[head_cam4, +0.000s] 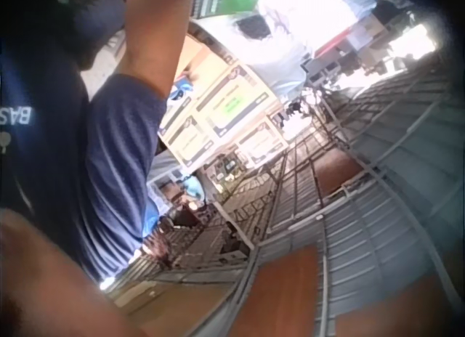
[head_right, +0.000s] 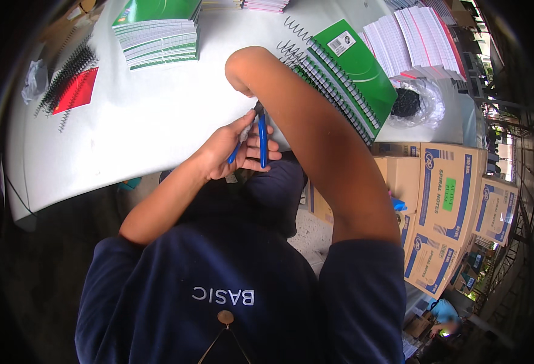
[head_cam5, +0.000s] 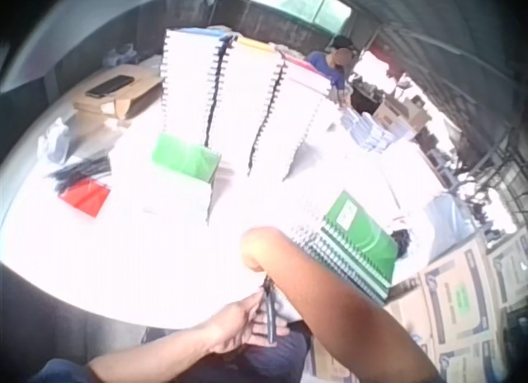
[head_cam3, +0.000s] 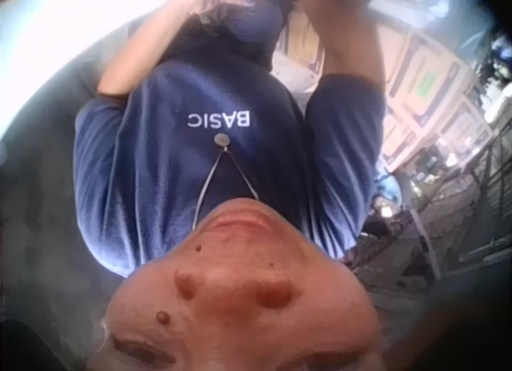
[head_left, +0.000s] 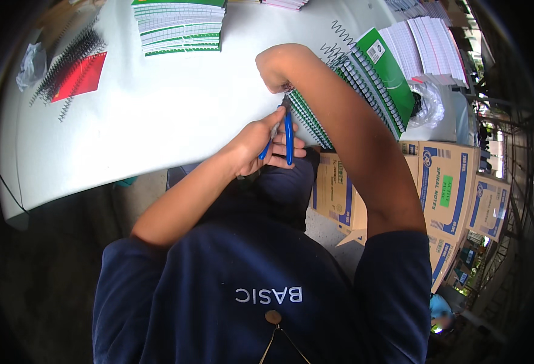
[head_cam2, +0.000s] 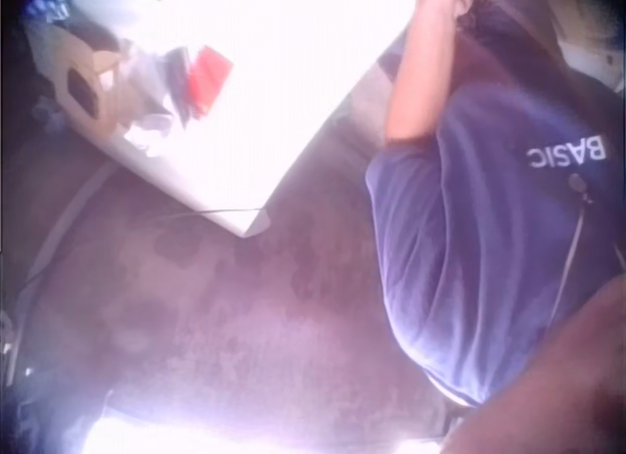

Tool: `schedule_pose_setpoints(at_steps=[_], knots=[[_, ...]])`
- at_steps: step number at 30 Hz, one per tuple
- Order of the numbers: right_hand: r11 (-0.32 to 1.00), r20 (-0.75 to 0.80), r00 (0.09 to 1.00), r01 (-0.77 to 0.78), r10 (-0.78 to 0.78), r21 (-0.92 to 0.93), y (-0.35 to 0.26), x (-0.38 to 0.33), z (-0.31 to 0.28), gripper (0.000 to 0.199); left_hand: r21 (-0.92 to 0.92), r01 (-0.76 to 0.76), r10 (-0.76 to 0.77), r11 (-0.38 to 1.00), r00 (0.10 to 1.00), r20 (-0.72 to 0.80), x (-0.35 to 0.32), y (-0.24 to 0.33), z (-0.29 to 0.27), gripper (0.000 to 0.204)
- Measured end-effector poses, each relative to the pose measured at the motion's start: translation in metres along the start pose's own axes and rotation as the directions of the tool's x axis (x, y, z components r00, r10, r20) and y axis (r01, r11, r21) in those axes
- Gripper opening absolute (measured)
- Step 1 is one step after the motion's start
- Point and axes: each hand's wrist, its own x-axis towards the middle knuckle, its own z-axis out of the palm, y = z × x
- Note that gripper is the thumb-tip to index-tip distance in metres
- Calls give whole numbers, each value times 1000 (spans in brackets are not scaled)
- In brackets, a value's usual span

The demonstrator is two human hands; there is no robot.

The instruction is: The person organizes stacks of notebooks and uses a pair of blue-handled wire cutters to trim excess metal from the spiral bindings.

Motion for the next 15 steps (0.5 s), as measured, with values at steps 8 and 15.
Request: schedule_pose_setpoints(at_steps=[8,15], knots=[[994,39,995,91,-93,66,10,2,-1,18,137,-6,14,991,999,-51,-9,2,3,52],[997,48,999,-7,3,82,13,8,3,15,75,-25,28,997,999,-34,-2,5,9,49]])
